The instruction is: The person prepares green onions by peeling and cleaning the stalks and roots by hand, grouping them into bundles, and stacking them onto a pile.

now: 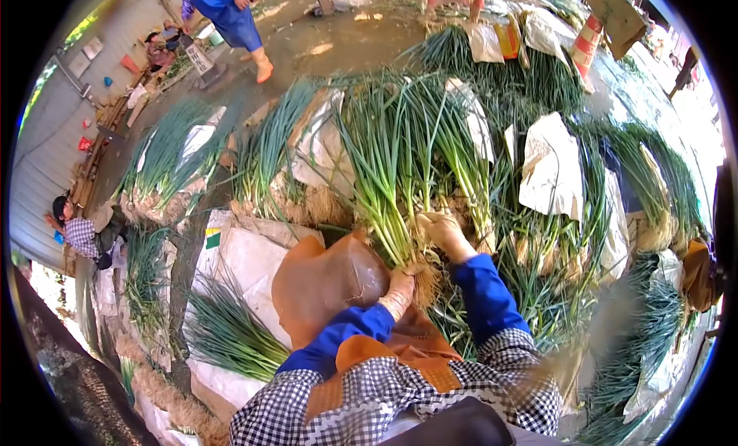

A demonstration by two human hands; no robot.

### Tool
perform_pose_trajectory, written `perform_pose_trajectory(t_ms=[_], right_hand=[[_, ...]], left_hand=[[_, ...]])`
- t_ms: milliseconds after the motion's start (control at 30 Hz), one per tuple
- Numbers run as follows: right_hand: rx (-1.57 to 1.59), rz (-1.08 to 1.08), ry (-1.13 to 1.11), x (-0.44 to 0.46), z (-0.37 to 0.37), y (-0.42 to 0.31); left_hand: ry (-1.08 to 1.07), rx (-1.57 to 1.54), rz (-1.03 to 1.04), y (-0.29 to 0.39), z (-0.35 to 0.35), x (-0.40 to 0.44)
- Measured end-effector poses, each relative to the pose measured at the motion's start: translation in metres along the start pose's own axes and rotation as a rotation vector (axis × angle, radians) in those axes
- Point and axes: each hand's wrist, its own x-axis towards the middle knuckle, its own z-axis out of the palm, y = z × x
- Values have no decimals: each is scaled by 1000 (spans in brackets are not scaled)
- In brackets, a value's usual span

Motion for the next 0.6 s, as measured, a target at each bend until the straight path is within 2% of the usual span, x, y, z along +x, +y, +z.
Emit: perform_pose_trajectory(t_ms=[67,100,167,200,233,300,333,400,433,467,533,600], right_hand=[[-353,-685,-155,44,65,81],[-152,-449,-390,45,44,58],[-15,-428,-455,40,26,46],[181,-750,20,35,31,36],[410,-473,-53,24,29,26],[702,292,-230,16,33,23],[658,309,-132,11,36,22],[387,0,145,-1,55,37],[732,228,-9,-14,37,14],[1045,513,-89,-27,17,-13],[841,357,-385,-61,-36,-35],[737,298,-371,-101,-88,-47]], left_hand=[[41,98,72,-13,-9,11],[33,49,23,-11,-11,11],[-20,-150,-105,2,-6,3],[-27,-211,-164,-4,-16,13],[-42,-245,-201,3,-11,6],[-50,-290,-232,8,-8,0],[-39,-302,-247,14,0,-6],[-96,-286,-292,25,7,-14],[-33,-313,-238,10,-1,-4],[-7,-333,-269,1,-10,6],[-33,-375,-189,-4,-12,17],[1,-259,-117,-1,-18,18]])
